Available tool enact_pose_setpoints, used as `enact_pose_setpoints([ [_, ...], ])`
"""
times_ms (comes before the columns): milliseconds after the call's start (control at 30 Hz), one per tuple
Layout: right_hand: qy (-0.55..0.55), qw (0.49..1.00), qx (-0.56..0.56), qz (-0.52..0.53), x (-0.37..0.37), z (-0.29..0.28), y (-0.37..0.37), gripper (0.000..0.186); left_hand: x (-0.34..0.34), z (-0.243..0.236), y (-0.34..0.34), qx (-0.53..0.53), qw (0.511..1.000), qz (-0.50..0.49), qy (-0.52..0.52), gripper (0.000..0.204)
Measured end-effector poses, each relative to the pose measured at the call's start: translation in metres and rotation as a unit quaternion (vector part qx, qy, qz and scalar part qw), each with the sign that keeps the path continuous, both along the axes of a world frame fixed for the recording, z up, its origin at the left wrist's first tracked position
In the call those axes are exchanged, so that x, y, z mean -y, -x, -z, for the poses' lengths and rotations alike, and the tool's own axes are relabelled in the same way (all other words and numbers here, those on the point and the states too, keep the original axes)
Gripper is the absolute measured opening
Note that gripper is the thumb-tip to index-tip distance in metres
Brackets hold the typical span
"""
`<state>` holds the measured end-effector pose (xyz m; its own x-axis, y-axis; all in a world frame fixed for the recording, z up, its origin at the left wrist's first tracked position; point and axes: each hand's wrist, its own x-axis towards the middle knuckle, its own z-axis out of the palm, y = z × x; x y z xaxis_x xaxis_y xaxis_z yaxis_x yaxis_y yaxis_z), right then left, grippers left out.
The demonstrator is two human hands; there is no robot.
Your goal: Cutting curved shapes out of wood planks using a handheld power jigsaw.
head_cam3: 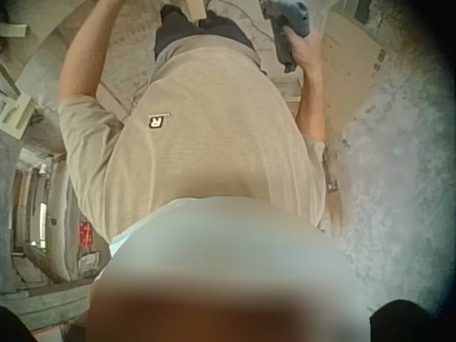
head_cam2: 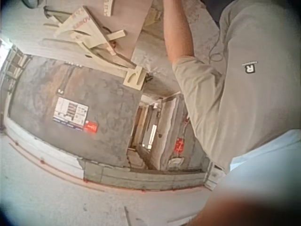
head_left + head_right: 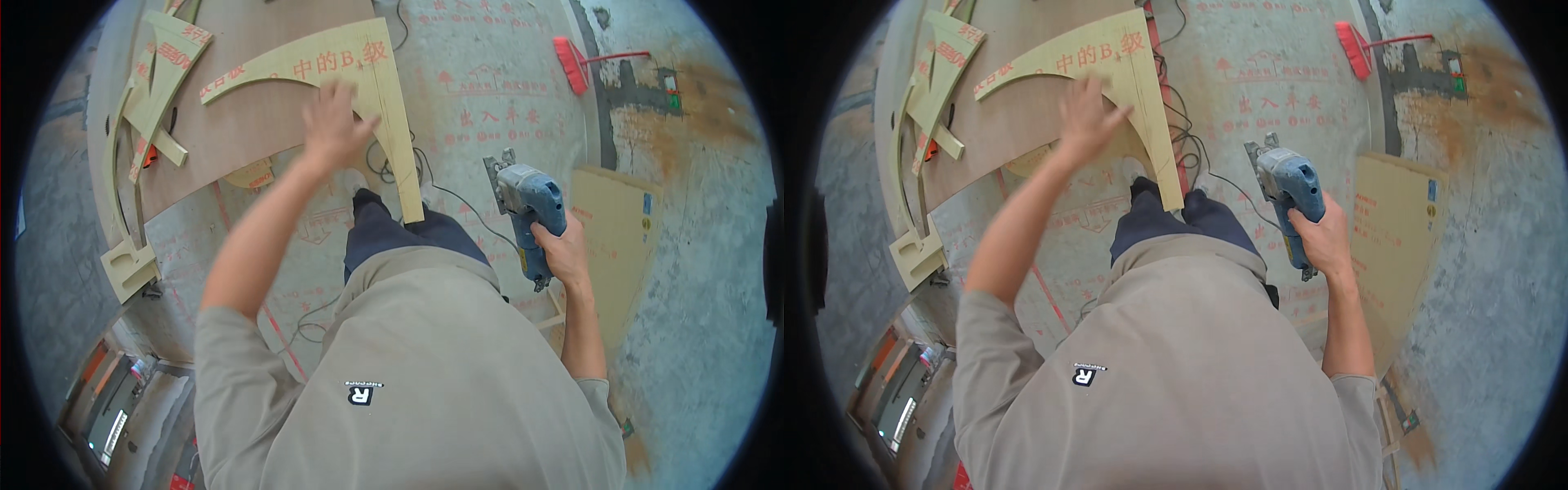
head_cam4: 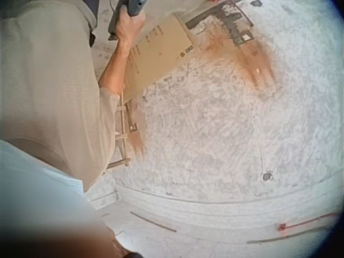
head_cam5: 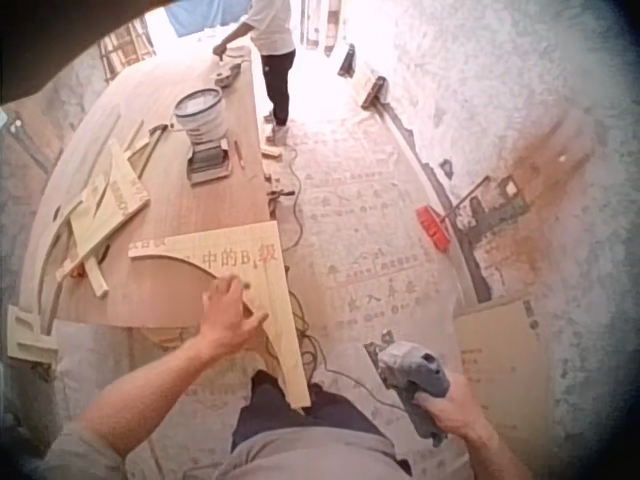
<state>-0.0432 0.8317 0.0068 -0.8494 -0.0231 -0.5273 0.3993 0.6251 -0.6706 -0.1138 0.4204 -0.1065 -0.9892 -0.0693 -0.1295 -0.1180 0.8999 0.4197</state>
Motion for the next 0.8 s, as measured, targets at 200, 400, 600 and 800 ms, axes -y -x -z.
enact_pose_setpoints([
  [200,0.011,0.997,0.066,0.044,0.035,-0.029,-0.029,0.029,0.041,0.021,0.096,0.023,0.899,0.404,0.166,0.103],
  [400,0.011,0.997,0.049,0.063,0.061,-0.053,-0.051,0.026,0.041,0.019,0.098,0.034,0.881,0.44,0.174,0.113],
  [600,-0.006,0.997,0.033,0.067,0.083,-0.092,-0.058,0.027,0.048,0.019,0.117,0.007,0.87,0.438,0.225,0.12],
  [800,0.0,1.0,0.014,0.014,0.106,-0.113,-0.056,0.03,0.083,0.035,0.142,-0.192,0.857,0.461,-0.131,0.115],
])
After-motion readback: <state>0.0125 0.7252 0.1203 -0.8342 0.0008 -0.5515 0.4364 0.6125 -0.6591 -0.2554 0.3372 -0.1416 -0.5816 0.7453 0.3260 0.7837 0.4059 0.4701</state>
